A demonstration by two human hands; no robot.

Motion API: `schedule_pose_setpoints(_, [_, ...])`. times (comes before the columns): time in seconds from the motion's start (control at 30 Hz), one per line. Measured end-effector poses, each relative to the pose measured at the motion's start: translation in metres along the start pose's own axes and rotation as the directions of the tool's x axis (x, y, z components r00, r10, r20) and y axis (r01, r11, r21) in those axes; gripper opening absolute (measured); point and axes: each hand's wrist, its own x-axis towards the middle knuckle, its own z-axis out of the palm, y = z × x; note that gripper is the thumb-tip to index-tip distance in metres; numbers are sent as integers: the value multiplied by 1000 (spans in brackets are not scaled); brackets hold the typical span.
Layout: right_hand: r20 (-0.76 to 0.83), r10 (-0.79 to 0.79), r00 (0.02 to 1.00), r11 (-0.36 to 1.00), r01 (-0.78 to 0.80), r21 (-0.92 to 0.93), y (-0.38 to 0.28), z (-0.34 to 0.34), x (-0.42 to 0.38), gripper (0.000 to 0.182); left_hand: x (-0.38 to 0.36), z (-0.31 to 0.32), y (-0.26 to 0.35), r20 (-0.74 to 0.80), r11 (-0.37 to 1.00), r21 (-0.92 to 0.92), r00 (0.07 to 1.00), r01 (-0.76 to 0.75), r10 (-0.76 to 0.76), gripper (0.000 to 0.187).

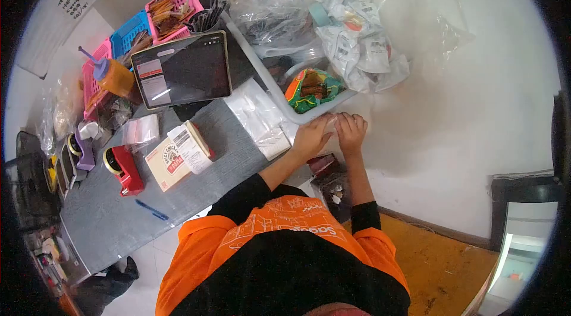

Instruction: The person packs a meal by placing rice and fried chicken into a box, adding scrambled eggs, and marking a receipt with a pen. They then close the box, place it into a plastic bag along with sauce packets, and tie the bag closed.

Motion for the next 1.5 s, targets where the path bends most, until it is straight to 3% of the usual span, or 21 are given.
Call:
schedule_pose_setpoints(0.13, [13,116,993,991,-116,59,-9,-8,-15,22,-5,2,-4,0,998,58,1000,1,-1,45])
schedule_pose_setpoints(0.2, [350,288,891,957,-277,-83,-18,-22,-11,24,-8,2,-5,13,994,108,1000,-15,14,44])
schedule_pose_setpoints(0.3, [389,397,831,908,-294,-298,-23,0,-22,28,-7,3,-4,-28,984,122,991,-128,132,42])
schedule_pose_setpoints(0.37, [218,346,913,928,-298,-225,-18,24,-45,29,-7,8,-8,-45,972,183,986,-150,161,41])
schedule_pose_setpoints(0.43, [206,392,896,918,-397,-22,-17,29,-45,26,-2,12,-16,-83,980,102,980,-172,181,34])
schedule_pose_setpoints(0.47, [322,492,809,845,-533,48,-15,41,-51,22,-4,19,-31,-78,917,238,935,-321,347,34])
schedule_pose_setpoints(0.5, [283,469,836,845,-518,130,-17,23,-31,20,1,12,-20,-90,980,8,976,-200,200,36])
schedule_pose_setpoints(0.63, [400,392,829,905,-426,-4,-13,-12,-3,25,7,14,-20,-28,977,-136,986,-164,162,44])
schedule_pose_setpoints(0.77, [447,303,842,952,-282,-114,-12,-16,5,20,11,8,-13,48,991,3,990,-135,135,49])
schedule_pose_setpoints(0.83, [624,332,707,943,-257,-212,-19,-16,10,13,10,9,-13,90,993,-21,989,-114,115,51])
schedule_pose_setpoints(0.9, [597,392,700,918,-343,-200,-19,-7,5,10,4,13,-15,113,958,275,992,-79,50,54])
schedule_pose_setpoints(0.97, [570,445,690,889,-419,-186,-17,-10,4,7,4,14,-19,137,947,315,990,-68,25,55])
schedule_pose_setpoints(1.03, [550,450,703,835,-549,19,-13,-17,7,8,4,18,-21,153,933,355,988,-59,4,57])
schedule_pose_setpoints(1.17, [487,444,752,799,-578,164,-11,-36,13,10,3,22,-17,101,875,481,989,47,-109,57])
schedule_pose_setpoints(1.23, [358,429,830,716,-553,425,-10,-42,18,19,6,30,-32,91,828,558,986,65,-139,59])
schedule_pose_setpoints(1.27, [350,427,834,722,-547,423,-11,-55,25,19,5,44,-69,53,853,520,998,-53,30,60])
schedule_pose_setpoints(1.33, [209,459,863,358,-395,846,-21,-102,49,29,1,84,-152,9,856,484,980,-180,200,61])
schedule_pose_setpoints(1.4, [181,425,887,463,-384,799,-27,-148,64,33,16,118,-227,-77,618,748,893,-242,444,56])
schedule_pose_setpoints(1.43, [156,384,910,559,-364,745,-28,-164,67,39,7,91,-185,-84,619,747,889,-243,450,56])
schedule_pose_setpoints(1.47, [145,378,914,568,-353,743,-28,-172,66,39,15,66,-108,-54,848,375,904,-375,424,50])
schedule_pose_setpoints(1.5, [78,373,925,679,-329,657,-28,-179,65,36,18,25,-28,-10,907,-74,910,-414,415,45])
